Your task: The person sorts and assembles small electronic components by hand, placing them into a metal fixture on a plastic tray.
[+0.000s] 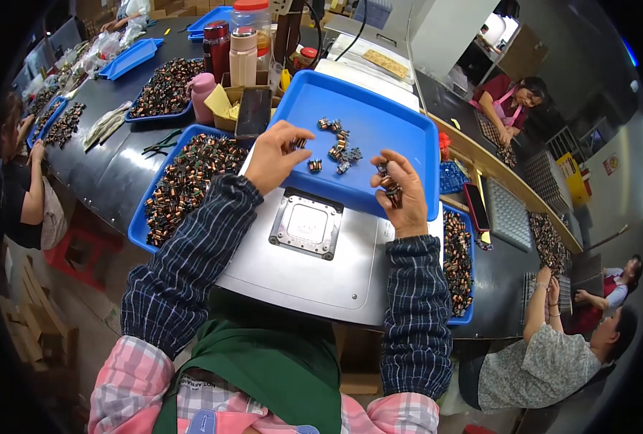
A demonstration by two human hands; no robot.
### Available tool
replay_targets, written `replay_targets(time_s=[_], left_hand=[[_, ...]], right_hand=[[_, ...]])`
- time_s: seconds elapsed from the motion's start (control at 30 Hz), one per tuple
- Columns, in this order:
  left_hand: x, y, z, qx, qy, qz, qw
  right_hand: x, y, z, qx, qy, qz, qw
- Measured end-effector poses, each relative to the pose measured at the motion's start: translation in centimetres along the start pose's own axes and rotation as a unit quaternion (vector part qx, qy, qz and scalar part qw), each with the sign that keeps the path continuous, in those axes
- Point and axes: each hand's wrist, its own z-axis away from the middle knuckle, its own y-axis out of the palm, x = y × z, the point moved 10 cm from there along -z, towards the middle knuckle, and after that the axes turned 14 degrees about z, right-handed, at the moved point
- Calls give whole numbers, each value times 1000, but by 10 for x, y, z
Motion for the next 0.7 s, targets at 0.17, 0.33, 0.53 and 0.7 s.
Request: replay_targets(time_s=[0.17,0.33,0.53,0.7], left_hand=[[-17,3,29,15,-37,73,997],[-13,16,53,89,-83,77,990],[-20,31,65,133,-80,3,988],[-26,50,69,170,-49,1,984]], right_hand=[[-4,-17,-30,-45,8,321,946],[7,-3,-48,-31,-183,610,770],[-8,-31,-48,-47,14,304,951],[-1,-41,-32,-70,15,173,982]])
